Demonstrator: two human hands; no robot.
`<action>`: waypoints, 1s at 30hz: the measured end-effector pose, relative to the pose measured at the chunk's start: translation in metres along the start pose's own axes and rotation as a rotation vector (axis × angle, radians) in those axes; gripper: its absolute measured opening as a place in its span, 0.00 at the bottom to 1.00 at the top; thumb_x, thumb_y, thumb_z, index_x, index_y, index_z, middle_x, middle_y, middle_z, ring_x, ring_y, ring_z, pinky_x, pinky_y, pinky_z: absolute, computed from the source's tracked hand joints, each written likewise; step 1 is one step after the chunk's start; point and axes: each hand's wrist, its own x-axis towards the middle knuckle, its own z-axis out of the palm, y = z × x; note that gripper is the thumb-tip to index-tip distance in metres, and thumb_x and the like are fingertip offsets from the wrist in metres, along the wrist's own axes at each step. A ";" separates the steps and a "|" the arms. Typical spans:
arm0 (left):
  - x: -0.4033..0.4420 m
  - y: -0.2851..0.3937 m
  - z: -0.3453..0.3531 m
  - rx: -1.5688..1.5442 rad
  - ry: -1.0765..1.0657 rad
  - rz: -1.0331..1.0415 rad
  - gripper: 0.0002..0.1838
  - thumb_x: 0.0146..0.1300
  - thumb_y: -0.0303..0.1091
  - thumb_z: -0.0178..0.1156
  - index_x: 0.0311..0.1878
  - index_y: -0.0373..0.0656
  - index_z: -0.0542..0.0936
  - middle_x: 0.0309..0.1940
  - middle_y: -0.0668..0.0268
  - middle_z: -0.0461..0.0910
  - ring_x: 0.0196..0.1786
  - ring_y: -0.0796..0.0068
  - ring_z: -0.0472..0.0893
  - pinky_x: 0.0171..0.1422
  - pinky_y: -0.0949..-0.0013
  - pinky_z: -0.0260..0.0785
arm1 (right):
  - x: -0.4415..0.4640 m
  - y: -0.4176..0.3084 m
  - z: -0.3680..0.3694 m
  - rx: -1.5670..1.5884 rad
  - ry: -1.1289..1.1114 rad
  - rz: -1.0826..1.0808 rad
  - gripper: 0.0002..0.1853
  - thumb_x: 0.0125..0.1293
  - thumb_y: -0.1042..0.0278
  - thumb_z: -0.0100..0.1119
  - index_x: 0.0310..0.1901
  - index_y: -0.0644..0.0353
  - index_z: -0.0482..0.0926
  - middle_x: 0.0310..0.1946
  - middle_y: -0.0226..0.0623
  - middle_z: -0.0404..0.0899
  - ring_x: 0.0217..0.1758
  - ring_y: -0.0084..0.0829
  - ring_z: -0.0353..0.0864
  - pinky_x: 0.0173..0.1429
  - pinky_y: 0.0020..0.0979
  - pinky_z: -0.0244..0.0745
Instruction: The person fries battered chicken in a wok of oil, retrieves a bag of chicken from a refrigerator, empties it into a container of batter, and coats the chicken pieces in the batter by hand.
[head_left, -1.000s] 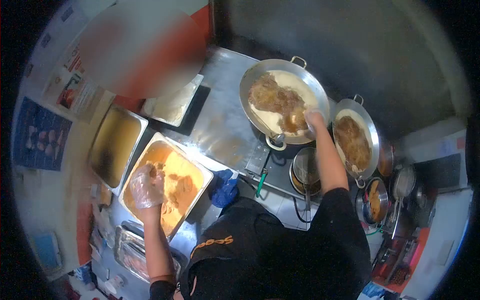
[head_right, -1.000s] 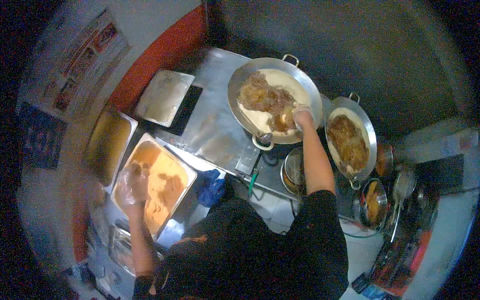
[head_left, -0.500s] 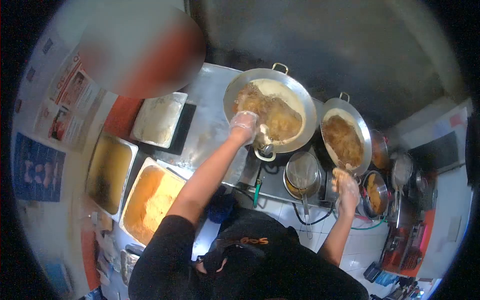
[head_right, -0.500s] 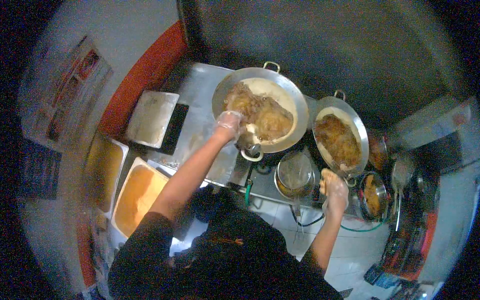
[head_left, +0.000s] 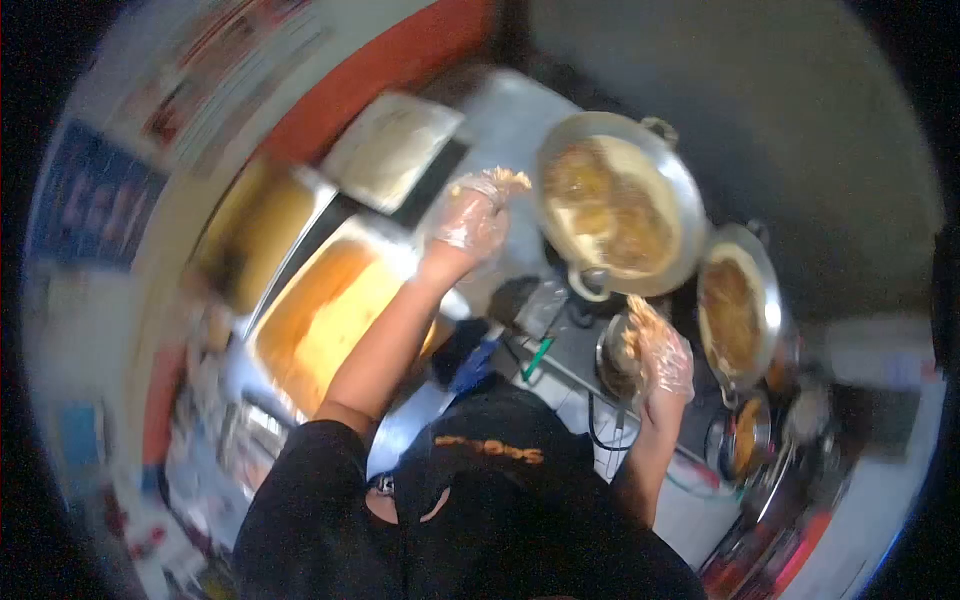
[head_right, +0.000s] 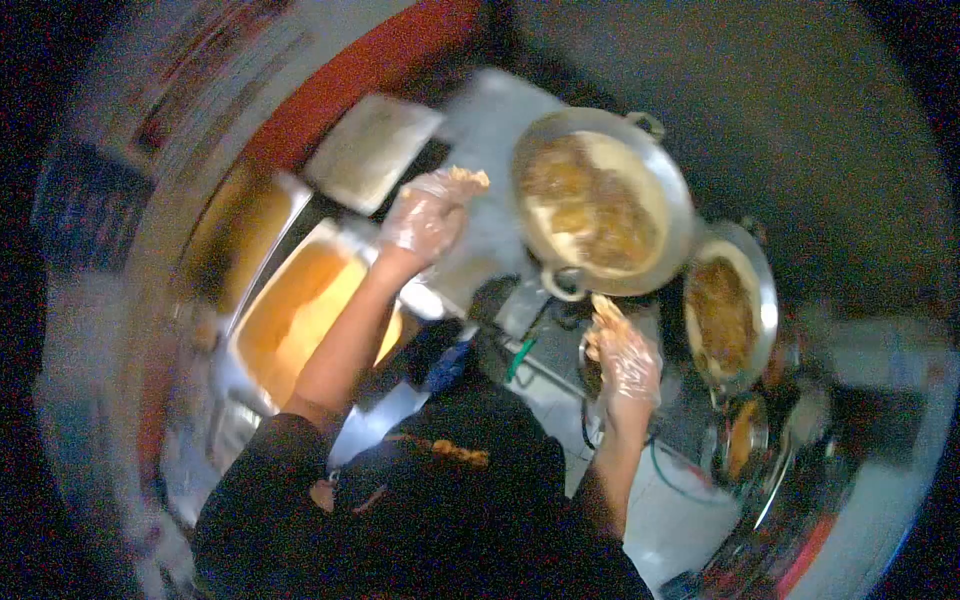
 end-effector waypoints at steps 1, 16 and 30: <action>-0.022 -0.002 -0.038 0.022 0.083 -0.023 0.18 0.53 0.30 0.53 0.48 0.47 0.82 0.43 0.53 0.81 0.50 0.50 0.78 0.59 0.55 0.69 | 0.002 -0.006 0.030 0.113 -0.152 0.027 0.15 0.63 0.74 0.61 0.50 0.70 0.79 0.47 0.42 0.82 0.46 0.27 0.82 0.52 0.27 0.76; -0.302 -0.073 -0.126 0.385 -0.511 -1.112 0.18 0.58 0.42 0.54 0.42 0.41 0.84 0.45 0.49 0.81 0.50 0.51 0.81 0.56 0.54 0.72 | -0.054 0.104 0.453 -1.259 -1.213 -0.544 0.17 0.60 0.63 0.52 0.43 0.63 0.84 0.46 0.51 0.81 0.50 0.46 0.81 0.54 0.40 0.77; -0.284 -0.100 -0.078 0.241 -0.419 -1.121 0.19 0.55 0.43 0.57 0.43 0.40 0.85 0.46 0.50 0.82 0.52 0.53 0.81 0.57 0.57 0.71 | -0.024 0.103 0.416 -1.149 -1.132 -0.844 0.15 0.56 0.64 0.53 0.38 0.64 0.84 0.41 0.55 0.81 0.47 0.50 0.81 0.53 0.43 0.75</action>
